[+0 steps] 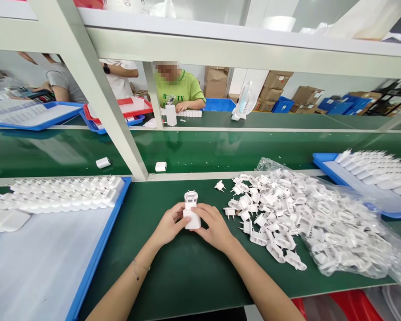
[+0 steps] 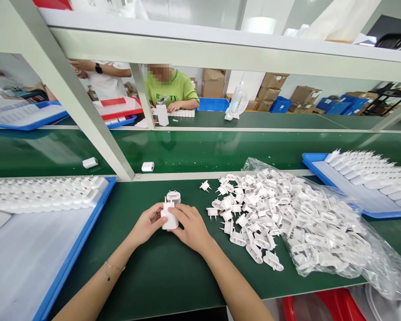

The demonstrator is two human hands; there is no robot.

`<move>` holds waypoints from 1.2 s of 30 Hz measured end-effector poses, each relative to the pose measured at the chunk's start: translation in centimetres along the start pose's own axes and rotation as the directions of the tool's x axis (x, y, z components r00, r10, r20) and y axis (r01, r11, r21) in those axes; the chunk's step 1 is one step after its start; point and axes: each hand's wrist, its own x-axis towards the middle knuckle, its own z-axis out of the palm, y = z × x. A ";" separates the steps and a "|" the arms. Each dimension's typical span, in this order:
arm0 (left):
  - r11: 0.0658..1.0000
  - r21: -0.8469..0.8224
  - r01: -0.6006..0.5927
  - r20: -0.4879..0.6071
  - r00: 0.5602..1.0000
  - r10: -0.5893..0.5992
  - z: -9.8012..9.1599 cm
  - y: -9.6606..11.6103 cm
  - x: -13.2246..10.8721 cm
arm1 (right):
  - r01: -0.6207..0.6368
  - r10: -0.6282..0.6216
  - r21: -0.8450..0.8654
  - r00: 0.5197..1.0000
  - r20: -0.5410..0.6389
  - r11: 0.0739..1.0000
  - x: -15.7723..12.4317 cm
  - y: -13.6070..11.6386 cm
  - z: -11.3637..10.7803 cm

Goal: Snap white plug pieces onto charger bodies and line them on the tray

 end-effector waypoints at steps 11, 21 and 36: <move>0.850 0.455 -0.264 -0.072 0.941 0.331 0.1 -0.3 -0.8 | -0.118 0.148 0.257 0.984 -0.102 0.959 -0.2 0.2 0.2; 0.846 0.464 -0.261 -0.028 0.951 0.309 -0.1 -2.3 -0.2 | 0.009 -0.009 -0.145 1.000 0.005 0.989 -0.2 0.7 1.2; 0.853 0.516 -0.071 0.006 0.997 0.079 -2.1 -1.6 3.3 | -0.247 0.244 0.026 0.966 0.087 0.969 0.3 4.3 3.3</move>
